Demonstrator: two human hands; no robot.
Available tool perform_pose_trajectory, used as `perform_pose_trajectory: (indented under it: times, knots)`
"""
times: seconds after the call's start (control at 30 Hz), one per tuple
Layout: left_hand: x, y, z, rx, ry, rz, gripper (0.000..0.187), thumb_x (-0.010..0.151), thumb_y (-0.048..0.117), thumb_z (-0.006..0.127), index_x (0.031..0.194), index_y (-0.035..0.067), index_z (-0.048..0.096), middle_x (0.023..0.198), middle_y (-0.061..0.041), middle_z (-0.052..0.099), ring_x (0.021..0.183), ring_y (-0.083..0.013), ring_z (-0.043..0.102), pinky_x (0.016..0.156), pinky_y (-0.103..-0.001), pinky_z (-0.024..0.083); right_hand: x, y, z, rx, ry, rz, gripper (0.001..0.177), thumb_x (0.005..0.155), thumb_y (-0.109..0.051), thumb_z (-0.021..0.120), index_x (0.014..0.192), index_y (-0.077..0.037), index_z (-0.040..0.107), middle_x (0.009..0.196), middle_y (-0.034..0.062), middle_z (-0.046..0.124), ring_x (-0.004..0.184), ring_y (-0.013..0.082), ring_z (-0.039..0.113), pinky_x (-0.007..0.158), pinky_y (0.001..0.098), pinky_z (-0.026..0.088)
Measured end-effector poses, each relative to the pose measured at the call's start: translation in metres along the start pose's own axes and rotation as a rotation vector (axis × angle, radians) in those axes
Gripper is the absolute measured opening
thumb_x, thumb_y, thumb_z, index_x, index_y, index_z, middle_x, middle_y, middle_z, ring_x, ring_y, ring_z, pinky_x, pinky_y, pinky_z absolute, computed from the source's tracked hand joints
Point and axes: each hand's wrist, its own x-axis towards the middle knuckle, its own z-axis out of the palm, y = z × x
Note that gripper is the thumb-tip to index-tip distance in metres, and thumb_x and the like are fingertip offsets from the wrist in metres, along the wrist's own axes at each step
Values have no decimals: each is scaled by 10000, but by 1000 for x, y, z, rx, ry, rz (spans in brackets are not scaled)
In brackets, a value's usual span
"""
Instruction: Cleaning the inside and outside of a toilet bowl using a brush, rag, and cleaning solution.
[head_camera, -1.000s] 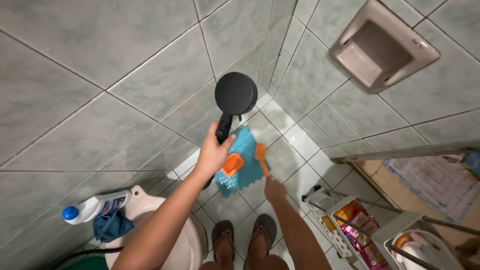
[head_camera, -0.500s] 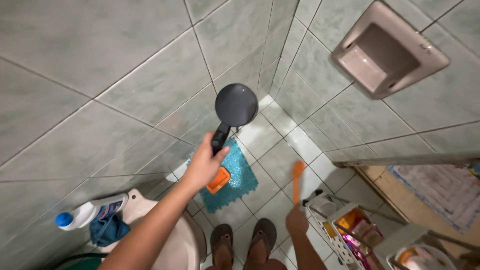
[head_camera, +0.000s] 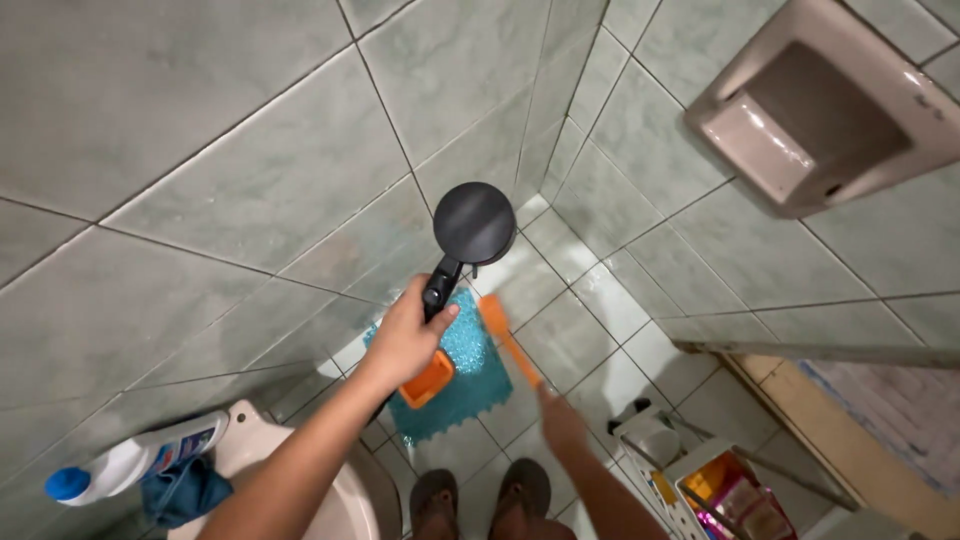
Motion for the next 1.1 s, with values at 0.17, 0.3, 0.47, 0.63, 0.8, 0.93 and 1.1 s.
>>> perform_pose_trajectory:
  times: [0.17,0.3,0.47,0.63,0.8,0.93,1.1]
  knots:
    - [11,-5,-5,64,35,93,473,930,331,696,1280,74,507,959,-212,681,892,-388,674,777,-450,516,69,47,-55,105,117,215,635,1041,-203,445,1609,-83,187,1009,168,653,768,241,703,596,383,608]
    - [16,2,-7,49,-4,-20,460,940,347,688,1261,73,506,882,-222,680,822,-381,683,764,-449,522,167,26,-41,240,198,273,442,1072,-271,444,1484,-113,412,1045,139,694,868,324,707,722,482,591]
    - [21,-1,-6,0,13,-27,459,923,337,684,1271,92,510,874,-203,683,819,-365,687,758,-441,520,107,-18,-39,99,75,83,584,1059,-267,389,1605,-214,189,1169,196,619,867,308,690,698,460,586]
    - [22,0,-10,91,-7,-34,460,939,350,697,1255,74,509,914,-204,678,855,-367,674,772,-458,511,69,26,-69,164,5,234,639,1065,-251,371,1634,-153,97,1141,208,600,733,231,706,556,363,603]
    - [24,-7,-3,37,55,35,488,923,341,696,1281,79,492,935,-192,678,851,-357,684,768,-457,523,57,32,-30,346,-37,328,585,1123,-271,315,1651,-177,81,894,137,702,703,235,687,568,395,570]
    - [18,5,4,-29,30,36,452,937,325,700,1279,101,508,946,-169,678,869,-328,675,787,-435,518,23,33,40,88,117,84,701,987,-182,395,1610,-190,73,989,192,653,690,250,702,533,377,593]
    - [2,31,0,-83,-83,-4,408,916,326,704,1233,114,559,875,-148,680,819,-291,659,772,-397,527,7,60,49,129,46,256,668,1068,-231,373,1658,-98,87,1029,183,704,783,281,726,630,441,601]
